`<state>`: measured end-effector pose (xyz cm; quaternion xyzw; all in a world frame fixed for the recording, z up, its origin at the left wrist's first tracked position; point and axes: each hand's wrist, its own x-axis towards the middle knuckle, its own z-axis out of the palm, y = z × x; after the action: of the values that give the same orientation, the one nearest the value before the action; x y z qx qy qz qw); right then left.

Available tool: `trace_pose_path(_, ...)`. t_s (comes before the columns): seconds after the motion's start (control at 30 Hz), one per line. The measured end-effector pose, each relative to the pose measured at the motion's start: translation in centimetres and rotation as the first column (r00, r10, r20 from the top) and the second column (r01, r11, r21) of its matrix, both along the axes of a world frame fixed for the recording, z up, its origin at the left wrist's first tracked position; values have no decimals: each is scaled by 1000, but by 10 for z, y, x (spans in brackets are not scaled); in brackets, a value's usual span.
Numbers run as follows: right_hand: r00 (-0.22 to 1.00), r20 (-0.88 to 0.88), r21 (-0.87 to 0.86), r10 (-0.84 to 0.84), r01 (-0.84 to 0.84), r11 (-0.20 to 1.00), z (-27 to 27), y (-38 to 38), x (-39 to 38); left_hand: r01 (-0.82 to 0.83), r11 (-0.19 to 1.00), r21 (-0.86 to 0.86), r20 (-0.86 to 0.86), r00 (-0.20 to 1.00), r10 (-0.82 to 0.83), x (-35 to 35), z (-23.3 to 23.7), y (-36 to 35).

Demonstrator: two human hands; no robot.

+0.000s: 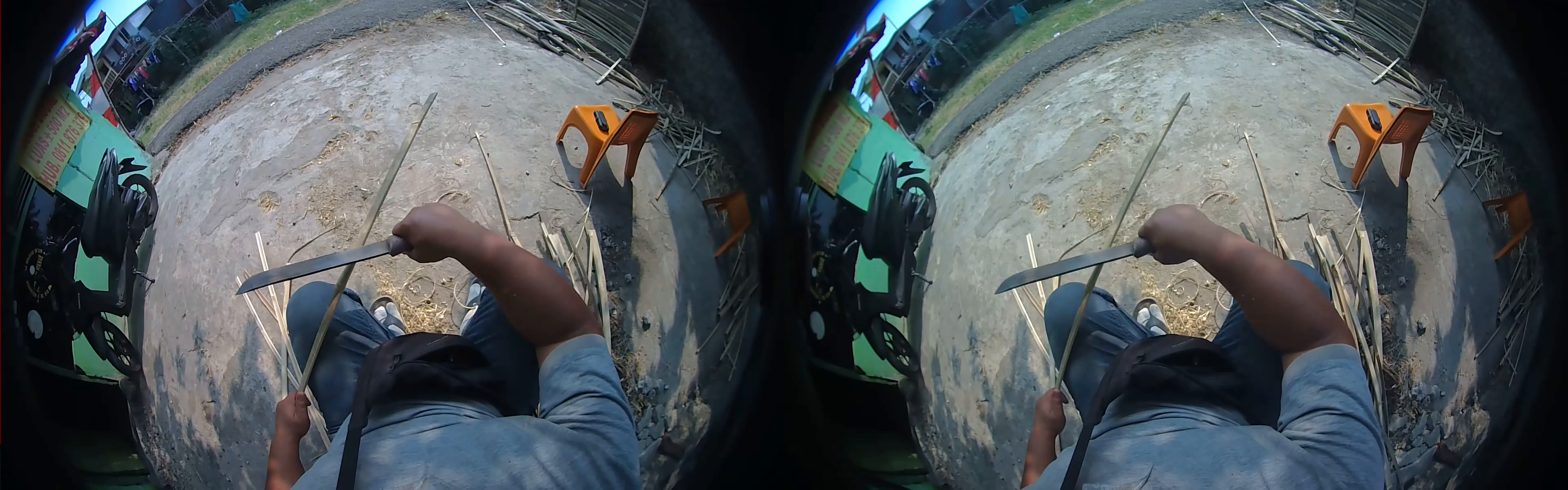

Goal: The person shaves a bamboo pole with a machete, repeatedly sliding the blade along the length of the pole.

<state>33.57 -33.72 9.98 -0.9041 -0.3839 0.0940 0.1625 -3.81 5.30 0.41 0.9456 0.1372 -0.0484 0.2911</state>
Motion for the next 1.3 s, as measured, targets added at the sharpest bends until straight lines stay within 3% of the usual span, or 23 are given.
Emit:
trace_pose_path(0.23,997,75,54,2,-6,999,-1,4,2,3,1000,22,41,999,-4,-2,-6,-2)
trace_pose_path(0.43,910,2,27,-416,415,909,-4,-23,34,7,1000,13,24,1000,-7,-1,-2,-3)
trace_pose_path(0.53,912,-42,18,-408,409,912,-4,-30,38,-18,999,48,3,1000,18,1,9,-6)
trace_pose_path(0.73,993,103,-45,-57,62,997,-8,-8,14,-34,995,89,-36,999,37,3,11,-5)
trace_pose_path(0.8,994,108,-53,-13,19,998,-4,5,2,-37,995,93,-31,999,40,4,12,-4)
trace_pose_path(0.93,991,133,24,-20,17,1000,-3,2,9,-20,998,56,13,1000,19,4,4,-2)
trace_pose_path(1.07,971,47,84,-234,229,970,0,-22,26,-7,999,38,21,1000,6,1,-8,3)
trace_pose_path(1.13,949,86,206,-303,281,937,-16,-32,35,1,999,33,19,1000,-1,3,-4,1)
trace_pose_path(1.3,970,145,179,-196,169,969,-7,-39,30,2,999,44,23,1000,-3,5,-1,0)
